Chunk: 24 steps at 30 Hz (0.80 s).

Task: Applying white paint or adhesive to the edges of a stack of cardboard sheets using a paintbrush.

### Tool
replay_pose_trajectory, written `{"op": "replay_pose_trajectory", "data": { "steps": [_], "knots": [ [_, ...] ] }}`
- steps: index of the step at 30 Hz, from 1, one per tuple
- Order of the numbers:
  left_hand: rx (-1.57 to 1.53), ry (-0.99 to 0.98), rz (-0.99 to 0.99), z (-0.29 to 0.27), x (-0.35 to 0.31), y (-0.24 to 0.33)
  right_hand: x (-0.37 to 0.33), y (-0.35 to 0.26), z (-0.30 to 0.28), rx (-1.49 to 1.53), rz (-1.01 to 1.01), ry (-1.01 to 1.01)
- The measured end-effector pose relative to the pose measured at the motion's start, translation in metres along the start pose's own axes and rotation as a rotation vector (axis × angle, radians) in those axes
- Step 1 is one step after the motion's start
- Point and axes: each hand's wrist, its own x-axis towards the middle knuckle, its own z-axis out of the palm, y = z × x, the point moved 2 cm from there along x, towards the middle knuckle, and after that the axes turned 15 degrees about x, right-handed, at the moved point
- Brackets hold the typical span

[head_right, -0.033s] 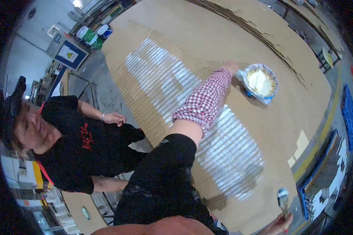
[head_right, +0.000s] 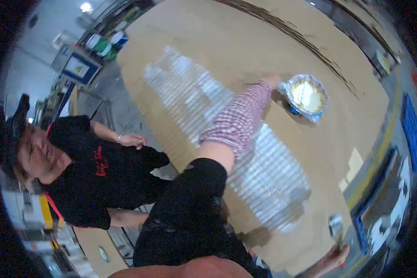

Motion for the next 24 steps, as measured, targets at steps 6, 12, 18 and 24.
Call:
{"op": "replay_pose_trajectory", "data": {
  "steps": [6,12,18,24],
  "knots": [
    [-0.157,-0.294,0.411,-0.049,-0.068,0.19,0.07,-0.016,0.043,0.423,0.043,-0.018],
    [0.062,-0.402,0.456,-0.077,-0.104,0.213,0.148,-0.004,0.194,0.021,-0.197,-0.35],
    [-0.367,0.369,0.285,-0.167,-0.217,0.217,0.185,0.06,0.265,-0.416,-0.345,-0.532],
    [-0.298,0.298,-0.516,-0.146,-0.457,0.13,0.187,0.111,0.273,-0.508,-0.379,-0.576]
  ]
}}
